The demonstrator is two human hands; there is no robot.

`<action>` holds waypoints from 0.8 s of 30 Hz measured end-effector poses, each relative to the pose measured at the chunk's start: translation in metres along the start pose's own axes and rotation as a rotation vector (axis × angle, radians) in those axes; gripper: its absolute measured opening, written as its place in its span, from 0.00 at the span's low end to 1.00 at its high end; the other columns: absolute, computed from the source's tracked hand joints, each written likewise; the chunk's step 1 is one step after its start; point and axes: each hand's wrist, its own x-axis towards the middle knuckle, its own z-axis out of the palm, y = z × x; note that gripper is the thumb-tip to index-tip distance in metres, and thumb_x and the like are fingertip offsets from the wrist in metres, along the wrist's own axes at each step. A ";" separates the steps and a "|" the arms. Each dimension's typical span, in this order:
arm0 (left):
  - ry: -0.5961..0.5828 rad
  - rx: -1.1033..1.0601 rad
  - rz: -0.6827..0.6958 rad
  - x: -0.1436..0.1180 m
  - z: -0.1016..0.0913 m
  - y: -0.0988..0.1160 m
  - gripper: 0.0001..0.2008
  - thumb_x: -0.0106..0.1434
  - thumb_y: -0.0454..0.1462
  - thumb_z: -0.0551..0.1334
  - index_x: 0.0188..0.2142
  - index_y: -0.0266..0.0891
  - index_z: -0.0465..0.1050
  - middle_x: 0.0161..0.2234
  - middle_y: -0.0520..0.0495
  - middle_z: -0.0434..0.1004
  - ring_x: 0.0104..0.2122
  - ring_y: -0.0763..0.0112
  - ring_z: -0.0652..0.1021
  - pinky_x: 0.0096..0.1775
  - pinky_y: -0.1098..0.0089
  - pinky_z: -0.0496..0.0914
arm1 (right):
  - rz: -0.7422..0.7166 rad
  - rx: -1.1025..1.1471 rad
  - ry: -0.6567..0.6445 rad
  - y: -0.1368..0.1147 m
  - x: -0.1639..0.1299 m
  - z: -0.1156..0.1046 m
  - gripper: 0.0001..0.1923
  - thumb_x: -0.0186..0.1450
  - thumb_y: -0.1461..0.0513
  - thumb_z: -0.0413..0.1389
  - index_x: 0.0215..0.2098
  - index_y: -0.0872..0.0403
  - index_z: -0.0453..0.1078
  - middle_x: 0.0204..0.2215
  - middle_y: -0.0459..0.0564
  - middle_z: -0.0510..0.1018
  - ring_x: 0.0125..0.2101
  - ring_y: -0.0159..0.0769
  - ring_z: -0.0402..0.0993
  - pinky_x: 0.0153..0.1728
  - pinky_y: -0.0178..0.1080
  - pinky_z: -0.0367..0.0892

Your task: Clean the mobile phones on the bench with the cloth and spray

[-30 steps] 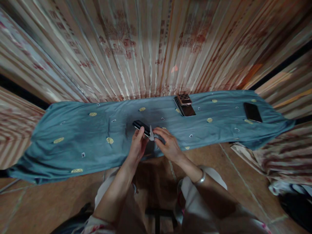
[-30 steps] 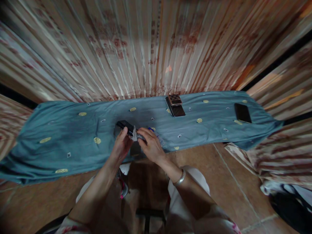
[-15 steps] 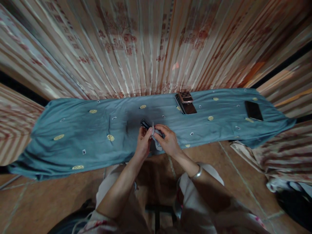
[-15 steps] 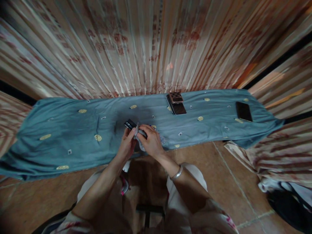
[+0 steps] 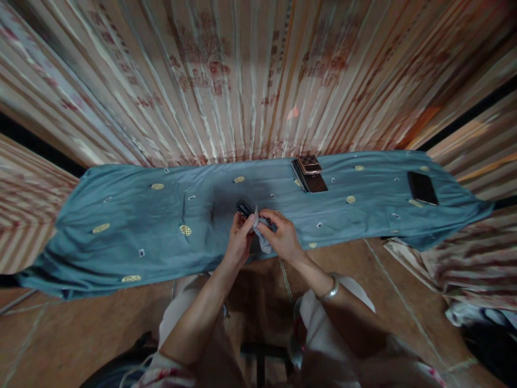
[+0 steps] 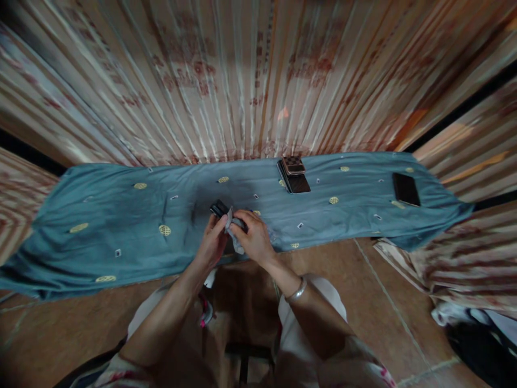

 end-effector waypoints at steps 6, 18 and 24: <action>0.020 -0.032 -0.044 0.005 -0.007 0.009 0.16 0.48 0.42 0.71 0.33 0.40 0.71 0.29 0.54 0.75 0.29 0.75 0.75 0.31 0.75 0.66 | -0.068 0.068 -0.073 0.002 0.002 0.001 0.14 0.64 0.60 0.56 0.47 0.49 0.74 0.49 0.52 0.77 0.51 0.40 0.72 0.54 0.44 0.65; -0.023 -0.035 -0.010 0.004 -0.007 0.004 0.19 0.45 0.42 0.73 0.35 0.41 0.73 0.31 0.54 0.77 0.31 0.75 0.76 0.33 0.74 0.67 | -0.025 0.122 -0.043 0.001 0.003 0.000 0.12 0.63 0.59 0.58 0.45 0.49 0.75 0.45 0.51 0.79 0.48 0.39 0.74 0.52 0.43 0.67; 0.022 -0.106 -0.173 0.008 -0.010 0.009 0.19 0.52 0.51 0.67 0.33 0.36 0.75 0.27 0.50 0.77 0.26 0.75 0.75 0.29 0.74 0.67 | -0.142 0.044 -0.144 -0.005 -0.004 0.002 0.14 0.68 0.60 0.52 0.50 0.50 0.74 0.51 0.53 0.75 0.52 0.39 0.71 0.54 0.45 0.66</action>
